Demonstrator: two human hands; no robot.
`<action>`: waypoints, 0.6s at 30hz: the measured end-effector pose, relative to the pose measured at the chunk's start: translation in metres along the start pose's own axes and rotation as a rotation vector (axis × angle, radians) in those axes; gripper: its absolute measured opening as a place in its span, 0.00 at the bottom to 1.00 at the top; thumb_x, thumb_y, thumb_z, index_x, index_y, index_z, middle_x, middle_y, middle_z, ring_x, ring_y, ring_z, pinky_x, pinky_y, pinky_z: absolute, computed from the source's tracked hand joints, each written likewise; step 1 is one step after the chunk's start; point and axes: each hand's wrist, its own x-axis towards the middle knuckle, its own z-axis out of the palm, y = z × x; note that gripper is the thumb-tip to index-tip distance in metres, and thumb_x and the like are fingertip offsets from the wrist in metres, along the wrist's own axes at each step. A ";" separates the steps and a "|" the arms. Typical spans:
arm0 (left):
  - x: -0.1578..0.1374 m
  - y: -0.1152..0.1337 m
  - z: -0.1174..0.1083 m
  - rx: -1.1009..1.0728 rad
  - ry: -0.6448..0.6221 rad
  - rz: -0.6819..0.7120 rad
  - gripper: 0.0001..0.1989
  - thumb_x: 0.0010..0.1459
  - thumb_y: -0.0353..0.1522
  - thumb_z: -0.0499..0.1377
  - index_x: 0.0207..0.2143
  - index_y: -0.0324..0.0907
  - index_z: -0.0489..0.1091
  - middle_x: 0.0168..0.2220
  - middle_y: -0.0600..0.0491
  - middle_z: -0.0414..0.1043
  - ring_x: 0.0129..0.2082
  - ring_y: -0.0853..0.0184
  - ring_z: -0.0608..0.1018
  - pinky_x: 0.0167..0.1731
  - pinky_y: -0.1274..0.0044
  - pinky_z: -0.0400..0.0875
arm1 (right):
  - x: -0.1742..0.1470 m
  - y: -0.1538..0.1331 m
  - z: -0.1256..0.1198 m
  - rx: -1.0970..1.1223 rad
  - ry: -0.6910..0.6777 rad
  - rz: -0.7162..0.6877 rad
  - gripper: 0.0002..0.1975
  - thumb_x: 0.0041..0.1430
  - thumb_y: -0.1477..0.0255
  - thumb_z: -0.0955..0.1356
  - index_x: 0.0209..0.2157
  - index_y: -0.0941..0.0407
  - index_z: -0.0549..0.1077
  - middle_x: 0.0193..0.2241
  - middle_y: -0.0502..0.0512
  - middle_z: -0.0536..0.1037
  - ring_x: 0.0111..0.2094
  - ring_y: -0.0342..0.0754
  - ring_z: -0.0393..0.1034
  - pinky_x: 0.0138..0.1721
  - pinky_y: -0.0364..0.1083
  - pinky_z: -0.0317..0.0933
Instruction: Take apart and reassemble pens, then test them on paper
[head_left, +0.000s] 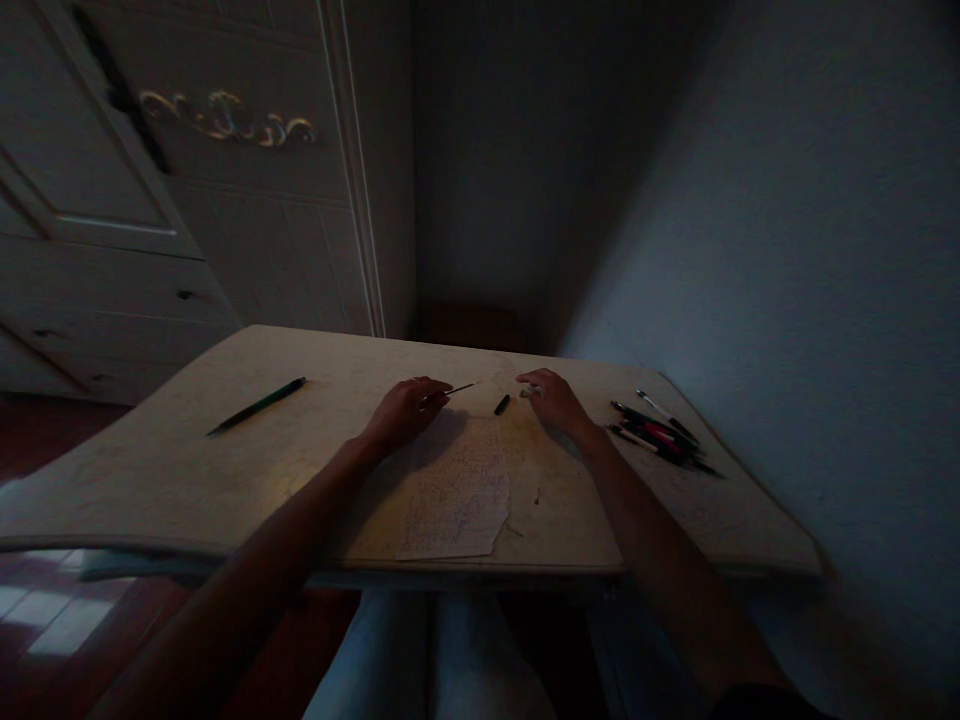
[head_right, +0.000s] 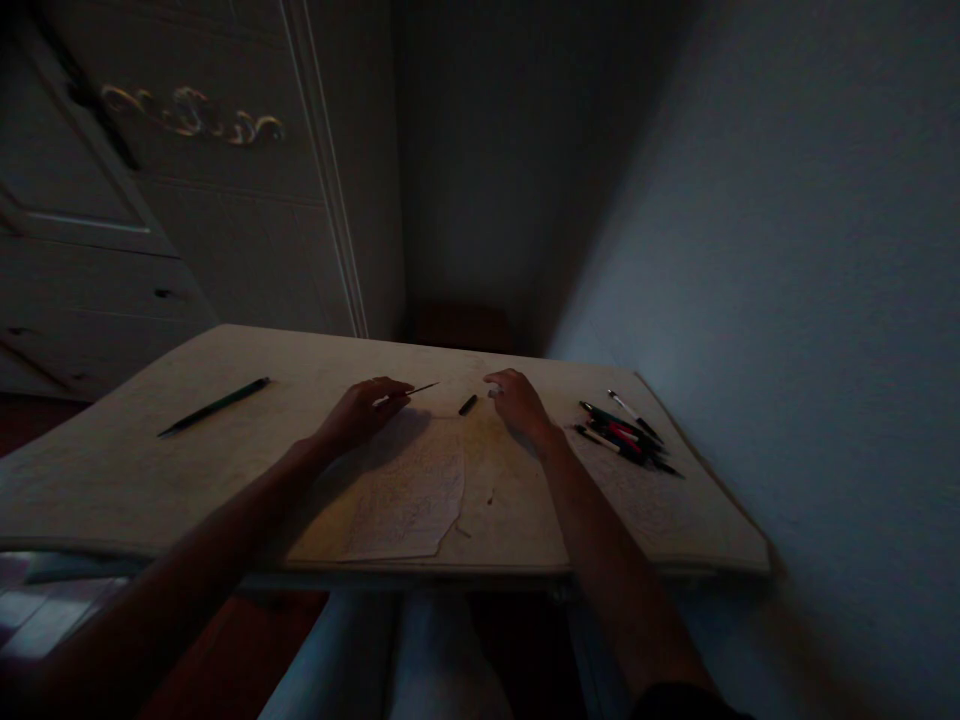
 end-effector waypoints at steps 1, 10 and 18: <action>0.000 -0.001 0.000 0.013 -0.003 0.005 0.12 0.62 0.34 0.55 0.43 0.42 0.77 0.38 0.47 0.79 0.37 0.62 0.79 0.40 0.71 0.72 | 0.000 -0.001 0.000 0.001 -0.006 -0.029 0.23 0.50 0.86 0.63 0.45 0.56 0.78 0.44 0.60 0.78 0.46 0.52 0.71 0.52 0.54 0.64; 0.001 -0.002 0.000 0.052 -0.086 0.008 0.10 0.60 0.31 0.57 0.41 0.43 0.77 0.38 0.48 0.79 0.38 0.61 0.79 0.42 0.70 0.72 | -0.004 -0.014 0.011 -0.059 -0.108 -0.201 0.08 0.58 0.74 0.71 0.40 0.53 0.80 0.49 0.62 0.76 0.50 0.56 0.70 0.52 0.57 0.62; 0.001 -0.004 0.000 0.008 -0.069 -0.058 0.13 0.56 0.32 0.60 0.44 0.43 0.76 0.37 0.48 0.79 0.37 0.60 0.79 0.42 0.69 0.71 | 0.002 -0.033 0.003 0.030 -0.061 -0.248 0.03 0.60 0.72 0.70 0.37 0.54 0.77 0.41 0.58 0.80 0.45 0.54 0.72 0.48 0.53 0.62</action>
